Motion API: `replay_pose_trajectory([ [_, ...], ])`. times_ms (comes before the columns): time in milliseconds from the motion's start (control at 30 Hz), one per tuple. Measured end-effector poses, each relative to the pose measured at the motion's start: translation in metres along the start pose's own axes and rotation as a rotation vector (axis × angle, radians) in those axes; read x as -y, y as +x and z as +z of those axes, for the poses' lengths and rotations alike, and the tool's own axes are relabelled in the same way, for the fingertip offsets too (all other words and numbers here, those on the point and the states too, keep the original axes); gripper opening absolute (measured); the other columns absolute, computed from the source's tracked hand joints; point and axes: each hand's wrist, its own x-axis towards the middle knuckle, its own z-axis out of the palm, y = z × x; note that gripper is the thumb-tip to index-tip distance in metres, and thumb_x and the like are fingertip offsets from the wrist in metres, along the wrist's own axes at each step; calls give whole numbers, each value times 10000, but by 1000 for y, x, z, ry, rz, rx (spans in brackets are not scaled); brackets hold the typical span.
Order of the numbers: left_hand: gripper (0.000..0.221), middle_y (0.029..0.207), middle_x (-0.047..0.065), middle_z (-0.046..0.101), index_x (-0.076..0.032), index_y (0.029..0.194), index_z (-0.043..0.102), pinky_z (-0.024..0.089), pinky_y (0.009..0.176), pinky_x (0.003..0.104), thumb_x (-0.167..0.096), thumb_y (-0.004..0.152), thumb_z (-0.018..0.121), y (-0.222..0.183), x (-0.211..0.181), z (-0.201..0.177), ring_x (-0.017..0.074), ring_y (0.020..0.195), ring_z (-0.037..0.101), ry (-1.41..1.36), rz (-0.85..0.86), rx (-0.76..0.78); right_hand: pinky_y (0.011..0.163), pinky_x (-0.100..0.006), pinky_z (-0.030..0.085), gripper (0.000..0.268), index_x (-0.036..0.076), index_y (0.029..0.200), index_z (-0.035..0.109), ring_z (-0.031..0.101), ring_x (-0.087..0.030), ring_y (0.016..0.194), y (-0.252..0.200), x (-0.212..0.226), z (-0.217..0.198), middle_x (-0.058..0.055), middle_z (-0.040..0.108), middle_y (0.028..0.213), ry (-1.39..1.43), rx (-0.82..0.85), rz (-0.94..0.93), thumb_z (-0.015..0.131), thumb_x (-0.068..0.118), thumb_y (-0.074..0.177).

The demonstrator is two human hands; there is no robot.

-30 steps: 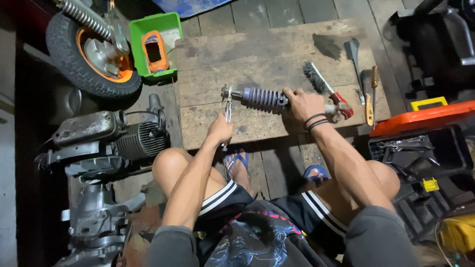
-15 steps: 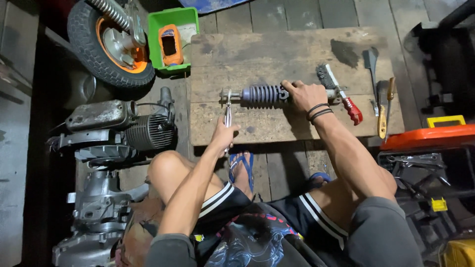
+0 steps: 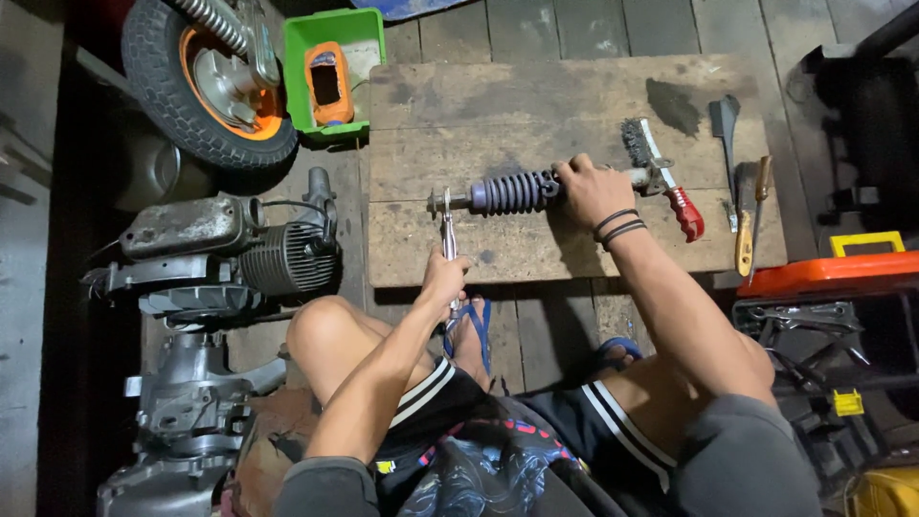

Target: The person disassembles and services a motorcycle shock absorber using various tools. They use a wrench and locking pliers to loosen components, remove a spring, and handle internal parts like a piston rod and seal head while working over a wooden bench with tools and parts scattered around.

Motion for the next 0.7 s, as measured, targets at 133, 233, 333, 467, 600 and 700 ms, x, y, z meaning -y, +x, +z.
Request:
replay_pose_trajectory([
  [133, 331, 732, 85, 521, -38, 1117, 527, 474, 373, 278, -108, 821, 658, -7, -3, 0, 170, 529, 534, -4, 5, 0, 878, -499, 615, 215, 98, 1156, 557, 738, -428, 939, -7, -8, -8, -132, 549, 1176, -66, 41, -33, 536, 194, 966],
  [233, 416, 849, 141, 601, -60, 1217, 537, 549, 460, 351, -140, 828, 660, -8, -8, -3, 255, 628, 630, 137, 30, -17, 928, -506, 588, 314, 17, 1186, 603, 731, -438, 973, -22, -11, -30, -195, 597, 1126, 80, 120, -18, 539, 212, 948],
  [333, 572, 1040, 157, 634, -85, 1372, 495, 571, 736, 416, -158, 826, 650, -5, -14, -3, 284, 911, 685, 279, 75, -22, 905, -583, 583, 548, 84, 1428, 566, 723, -458, 1028, -48, 2, -85, -244, 715, 1114, 147, 135, 35, 611, 340, 945],
  [467, 525, 1018, 141, 662, -151, 1311, 541, 529, 861, 453, -197, 805, 678, -26, -37, -4, 321, 979, 703, 280, 197, -49, 857, -574, 564, 339, 150, 1309, 644, 727, -467, 903, -69, 14, -122, -185, 754, 877, 448, -7, 115, 562, 324, 1030],
  [600, 561, 933, 176, 640, -162, 1341, 558, 490, 854, 481, -200, 795, 678, -31, -45, 1, 360, 969, 659, 239, 384, -66, 784, -514, 555, 311, 114, 1239, 686, 728, -381, 845, -81, 21, -129, -110, 741, 788, 764, -189, 165, 647, 253, 964],
  [700, 507, 886, 165, 666, -176, 1301, 575, 494, 835, 485, -182, 800, 648, -43, -57, 6, 376, 954, 679, 313, 441, -67, 795, -487, 556, 374, 161, 1284, 692, 716, -345, 874, -96, 23, -141, -102, 738, 822, 854, -203, 205, 638, 222, 919],
])
